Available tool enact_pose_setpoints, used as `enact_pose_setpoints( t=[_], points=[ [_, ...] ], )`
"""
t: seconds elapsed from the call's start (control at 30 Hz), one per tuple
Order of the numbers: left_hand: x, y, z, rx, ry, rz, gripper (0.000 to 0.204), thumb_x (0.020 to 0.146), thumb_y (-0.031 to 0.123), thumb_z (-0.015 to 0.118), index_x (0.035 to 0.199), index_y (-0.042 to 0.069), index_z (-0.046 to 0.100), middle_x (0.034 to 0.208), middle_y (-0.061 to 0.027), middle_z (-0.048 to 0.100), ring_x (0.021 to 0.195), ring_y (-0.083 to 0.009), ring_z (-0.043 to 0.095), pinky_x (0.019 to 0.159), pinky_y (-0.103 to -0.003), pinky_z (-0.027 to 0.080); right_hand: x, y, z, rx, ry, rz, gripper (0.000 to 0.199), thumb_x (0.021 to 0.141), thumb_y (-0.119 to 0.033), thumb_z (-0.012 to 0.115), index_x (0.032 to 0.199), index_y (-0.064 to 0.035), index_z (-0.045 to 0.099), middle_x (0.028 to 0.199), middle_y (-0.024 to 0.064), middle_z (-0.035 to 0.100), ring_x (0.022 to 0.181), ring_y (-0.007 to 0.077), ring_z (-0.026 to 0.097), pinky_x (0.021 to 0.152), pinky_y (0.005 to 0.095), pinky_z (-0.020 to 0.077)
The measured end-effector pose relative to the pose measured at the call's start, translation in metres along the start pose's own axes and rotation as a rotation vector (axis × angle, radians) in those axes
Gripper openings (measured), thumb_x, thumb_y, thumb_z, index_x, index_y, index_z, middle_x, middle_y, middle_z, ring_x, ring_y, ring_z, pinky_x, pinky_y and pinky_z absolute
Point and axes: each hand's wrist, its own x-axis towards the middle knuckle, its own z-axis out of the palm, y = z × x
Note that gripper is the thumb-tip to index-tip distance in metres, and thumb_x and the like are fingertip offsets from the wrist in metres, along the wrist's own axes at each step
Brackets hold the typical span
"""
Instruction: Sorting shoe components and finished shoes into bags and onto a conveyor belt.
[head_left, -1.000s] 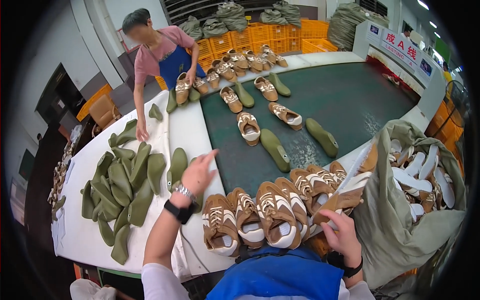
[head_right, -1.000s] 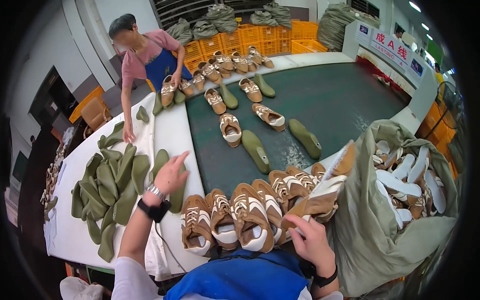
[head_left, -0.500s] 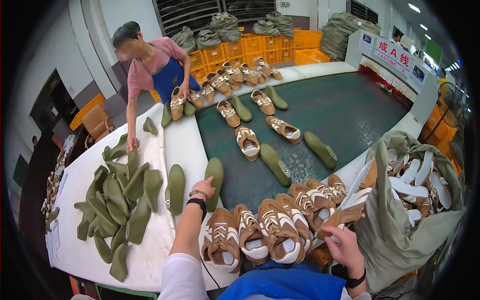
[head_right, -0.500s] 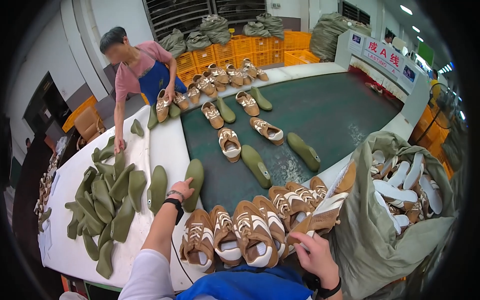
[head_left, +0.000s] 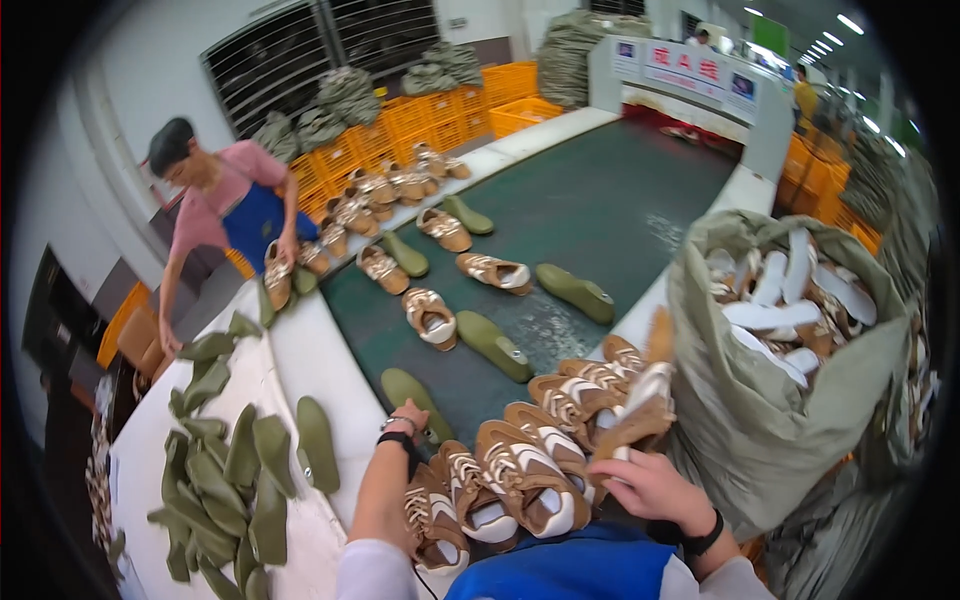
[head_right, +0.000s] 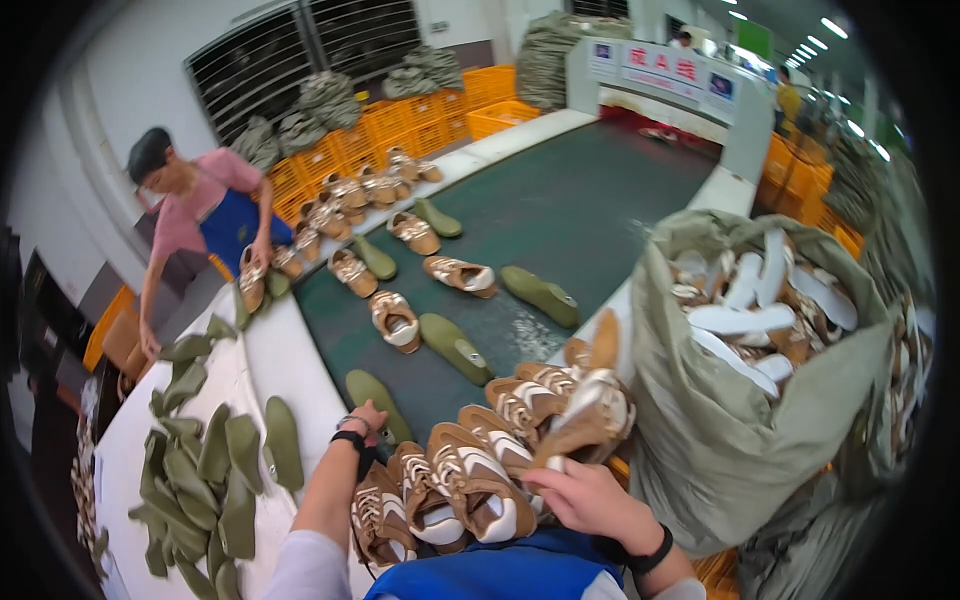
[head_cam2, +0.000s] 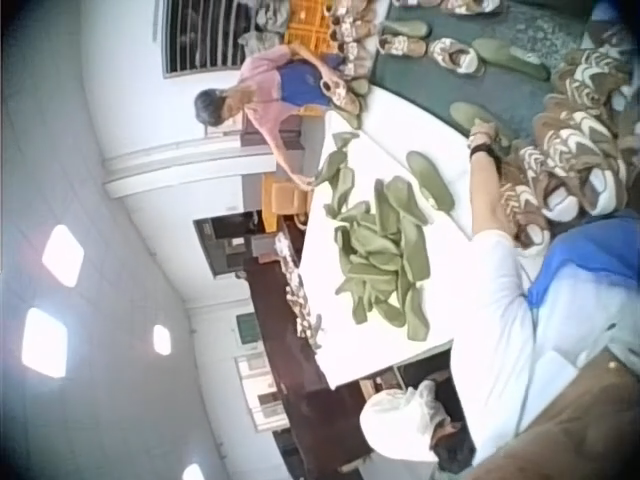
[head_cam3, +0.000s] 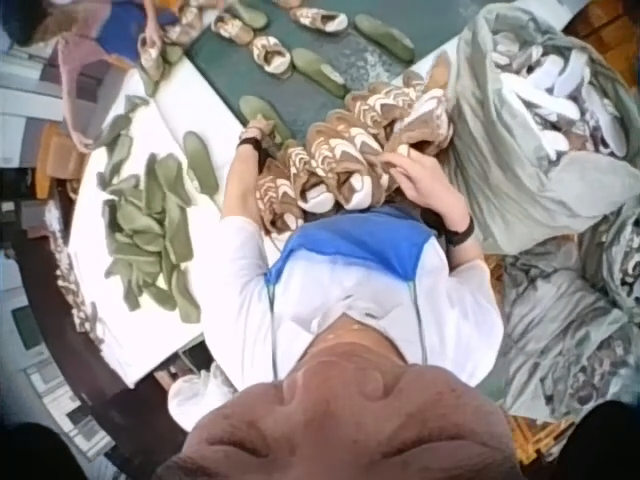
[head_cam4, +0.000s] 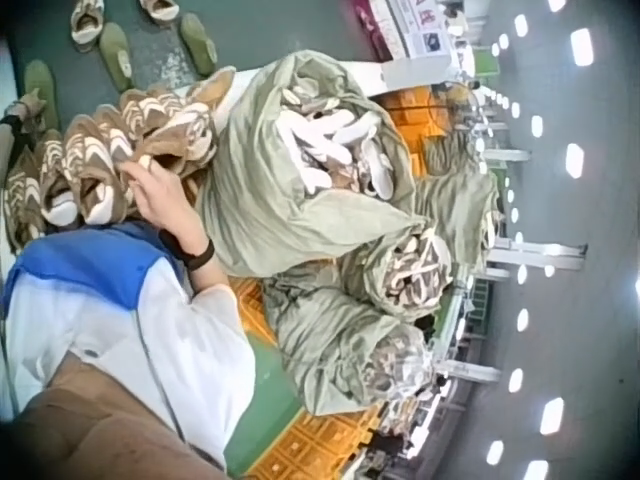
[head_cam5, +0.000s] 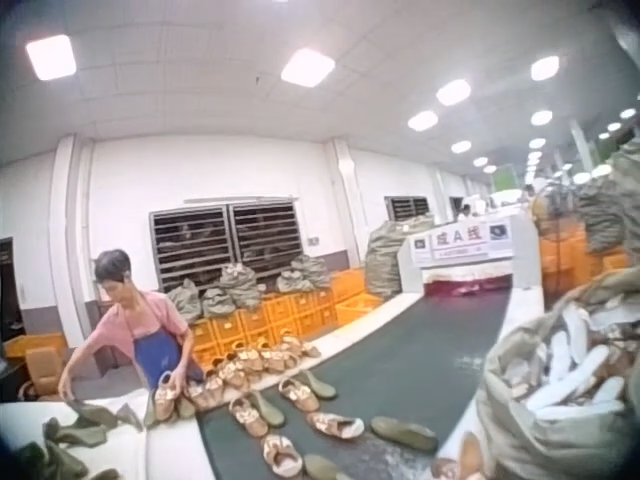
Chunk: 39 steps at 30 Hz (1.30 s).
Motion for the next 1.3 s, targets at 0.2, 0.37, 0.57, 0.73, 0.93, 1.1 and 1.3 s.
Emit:
enact_pose_setpoints(
  t=[0.2, 0.37, 0.57, 0.73, 0.93, 1.1, 1.3],
  points=[
    [-0.148, 0.087, -0.077, -0.609, 0.153, 0.642, 0.066, 0.081, 0.031, 0.061, 0.134, 0.011, 0.028, 0.111, -0.0193, 0.056, 0.102, -0.0297, 0.056, 0.086, -0.034, 0.045, 0.028, 0.007, 0.015, -0.106, -0.13, -0.237, 0.015, 0.077, -0.009, 0.055, 0.092, -0.0101, 0.052, 0.069, 0.0103, 0.049, 0.06, 0.0282, 0.054, 0.051, 0.0371, 0.0437],
    [-0.256, 0.149, -0.058, -1.036, -0.02, 0.95, 0.095, 0.075, 0.004, 0.063, 0.14, 0.013, -0.005, 0.133, -0.0187, 0.033, 0.118, -0.0219, 0.04, 0.095, -0.036, 0.037, 0.041, -0.004, 0.039, -0.328, -0.325, -0.397, 0.026, 0.069, -0.008, 0.055, 0.095, -0.0078, 0.052, 0.074, 0.0121, 0.053, 0.059, 0.0276, 0.058, 0.05, 0.0361, 0.0475],
    [-0.29, 0.138, -0.066, -1.22, 0.313, 0.762, 0.08, 0.071, -0.008, 0.048, 0.136, 0.008, 0.004, 0.12, -0.0214, 0.044, 0.106, -0.024, 0.051, 0.084, -0.031, 0.046, 0.043, -0.023, 0.025, -0.006, -0.256, -0.546, 0.027, 0.07, -0.014, 0.062, 0.096, -0.0095, 0.058, 0.095, 0.0122, 0.053, 0.076, 0.0263, 0.057, 0.068, 0.0364, 0.0463],
    [-0.311, 0.133, -0.067, -1.058, 0.512, 0.74, 0.075, 0.076, 0.005, 0.059, 0.134, -0.001, 0.011, 0.103, -0.0228, 0.056, 0.094, -0.0288, 0.059, 0.078, -0.034, 0.047, 0.053, -0.024, 0.005, -0.076, 0.363, -0.385, 0.032, 0.066, -0.009, 0.067, 0.098, -0.0073, 0.059, 0.089, 0.0107, 0.055, 0.074, 0.0275, 0.056, 0.068, 0.0358, 0.0468],
    [-0.313, 0.133, -0.066, -0.599, 0.916, 0.651, 0.06, 0.071, 0.01, 0.067, 0.123, -0.001, 0.04, 0.099, -0.0194, 0.056, 0.086, -0.0348, 0.056, 0.073, -0.037, 0.046, 0.054, -0.01, 0.024, -0.116, 0.431, -0.372, 0.036, 0.065, -0.004, 0.062, 0.1, -0.0104, 0.059, 0.092, 0.0096, 0.052, 0.077, 0.0237, 0.057, 0.066, 0.0314, 0.0485],
    [-0.321, 0.13, -0.067, -0.528, 1.075, 0.741, 0.026, 0.068, 0.003, 0.066, 0.093, -0.001, 0.059, 0.088, -0.0148, 0.055, 0.077, -0.0295, 0.055, 0.067, -0.035, 0.046, 0.053, -0.024, 0.02, -0.089, 0.335, -0.33, 0.035, 0.065, -0.002, 0.06, 0.099, -0.0114, 0.06, 0.093, 0.0108, 0.051, 0.075, 0.0235, 0.057, 0.064, 0.0315, 0.0489],
    [-0.328, 0.13, -0.069, -0.573, 1.081, 0.771, 0.025, 0.069, -0.001, 0.064, 0.093, -0.001, 0.058, 0.085, -0.0151, 0.056, 0.075, -0.03, 0.056, 0.065, -0.034, 0.047, 0.049, -0.031, 0.017, -0.022, 0.279, -0.297, 0.034, 0.065, 0.0, 0.057, 0.096, -0.0143, 0.063, 0.096, 0.012, 0.047, 0.077, 0.0254, 0.056, 0.063, 0.032, 0.048]
  ],
)
